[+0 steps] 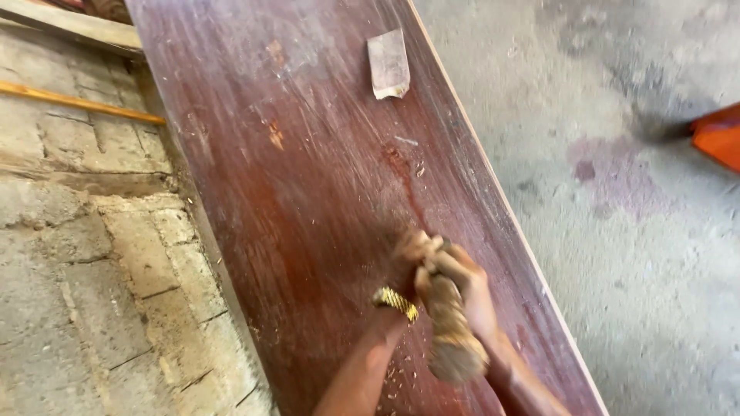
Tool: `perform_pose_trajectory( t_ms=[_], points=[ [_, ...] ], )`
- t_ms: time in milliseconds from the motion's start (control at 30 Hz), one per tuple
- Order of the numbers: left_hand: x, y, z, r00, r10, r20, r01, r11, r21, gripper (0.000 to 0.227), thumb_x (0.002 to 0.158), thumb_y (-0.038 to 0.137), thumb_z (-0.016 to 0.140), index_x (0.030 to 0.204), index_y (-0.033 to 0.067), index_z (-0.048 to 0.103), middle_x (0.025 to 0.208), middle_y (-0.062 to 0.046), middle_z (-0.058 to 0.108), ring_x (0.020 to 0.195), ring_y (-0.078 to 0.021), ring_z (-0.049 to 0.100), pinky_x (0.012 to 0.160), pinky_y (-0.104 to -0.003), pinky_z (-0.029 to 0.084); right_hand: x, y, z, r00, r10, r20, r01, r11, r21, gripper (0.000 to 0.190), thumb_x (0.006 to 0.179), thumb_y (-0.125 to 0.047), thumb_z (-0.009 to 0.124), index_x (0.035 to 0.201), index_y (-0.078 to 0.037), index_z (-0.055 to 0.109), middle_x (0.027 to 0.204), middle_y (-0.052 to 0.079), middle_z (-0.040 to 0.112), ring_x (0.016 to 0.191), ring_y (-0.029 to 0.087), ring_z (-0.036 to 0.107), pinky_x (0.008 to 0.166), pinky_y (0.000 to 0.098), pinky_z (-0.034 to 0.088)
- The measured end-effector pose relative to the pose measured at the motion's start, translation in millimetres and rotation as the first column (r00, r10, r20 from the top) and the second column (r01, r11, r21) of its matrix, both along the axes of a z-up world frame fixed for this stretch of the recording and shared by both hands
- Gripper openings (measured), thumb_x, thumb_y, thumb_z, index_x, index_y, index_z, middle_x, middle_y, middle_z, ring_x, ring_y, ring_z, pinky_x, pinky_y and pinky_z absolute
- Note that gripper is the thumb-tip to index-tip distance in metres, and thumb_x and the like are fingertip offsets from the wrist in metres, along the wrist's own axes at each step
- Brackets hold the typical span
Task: Stripping the old finish from a wooden tabletop using a chisel and sandpaper.
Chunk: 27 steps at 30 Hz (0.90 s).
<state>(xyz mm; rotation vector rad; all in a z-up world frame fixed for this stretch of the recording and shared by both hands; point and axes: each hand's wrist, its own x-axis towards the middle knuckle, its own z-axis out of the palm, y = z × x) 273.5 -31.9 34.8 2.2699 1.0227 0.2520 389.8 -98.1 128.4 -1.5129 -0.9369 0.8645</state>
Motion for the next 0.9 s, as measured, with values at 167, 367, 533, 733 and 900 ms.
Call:
perform_pose_trajectory(
  t_ms=[167, 367, 533, 733, 900],
  points=[
    [23.3, 4.3, 7.7, 0.978, -0.076, 0.193, 0.032, 0.974, 0.223, 0.018, 0.103, 0.021, 0.064, 0.108, 0.0066, 0.073, 0.093, -0.007, 0.069, 0.092, -0.0212, 0.065, 0.081, -0.034, 0.056, 19.3, -49.0, -78.3, 0.979, -0.167, 0.115, 0.167, 0.986, 0.005, 0.014, 0.089, 0.0, 0.071, 0.078, -0.009, 0.069, 0.09, 0.006, 0.074, 0.082, 0.013, 0.072, 0.068, 0.0261, 0.058],
    [33.3, 41.3, 37.1, 0.957, -0.035, 0.287, -0.073, 0.932, 0.356, 0.009, 0.093, 0.017, 0.07, 0.093, 0.009, 0.072, 0.095, -0.004, 0.073, 0.093, -0.0203, 0.069, 0.087, -0.039, 0.056, 61.7, 32.2, 47.2, 0.971, 0.169, 0.17, -0.196, 0.969, 0.153, 0.021, 0.087, -0.009, 0.077, 0.104, 0.0, 0.069, 0.112, 0.014, 0.072, 0.107, 0.022, 0.072, 0.093, 0.0345, 0.06],
    [24.8, 66.4, 39.9, 0.938, -0.068, 0.34, -0.035, 0.957, 0.289, 0.025, 0.079, 0.028, 0.082, 0.084, 0.0068, 0.069, 0.088, -0.006, 0.071, 0.088, -0.0208, 0.067, 0.082, -0.038, 0.059, 82.4, 73.4, 23.2, 0.806, 0.524, 0.275, -0.573, 0.807, 0.142, 0.042, 0.076, -0.02, 0.085, 0.111, 0.002, 0.073, 0.122, 0.015, 0.072, 0.113, 0.025, 0.072, 0.096, 0.0358, 0.061],
    [-10.0, 95.2, 46.9, 0.844, 0.129, 0.52, -0.336, 0.883, 0.327, 0.031, 0.089, 0.026, 0.081, 0.108, 0.0053, 0.068, 0.1, -0.008, 0.072, 0.088, -0.0196, 0.067, 0.071, -0.034, 0.06, 80.2, 109.2, -51.8, 0.935, 0.342, 0.091, -0.354, 0.902, 0.248, 0.014, 0.094, -0.009, 0.079, 0.104, -0.002, 0.073, 0.116, 0.017, 0.075, 0.11, 0.028, 0.074, 0.096, 0.0361, 0.063],
    [-139.5, 106.7, 20.8, 0.634, 0.77, -0.07, -0.715, 0.618, 0.328, 0.09, 0.083, 0.058, 0.074, 0.154, 0.0138, 0.042, 0.152, -0.022, 0.042, 0.128, -0.035, 0.044, 0.097, -0.056, 0.042, 96.3, 160.0, -66.1, 0.972, 0.135, 0.194, -0.198, 0.912, 0.36, 0.006, 0.094, 0.0, 0.074, 0.092, -0.001, 0.069, 0.102, 0.017, 0.077, 0.095, 0.024, 0.076, 0.087, 0.0367, 0.066]
  ],
)
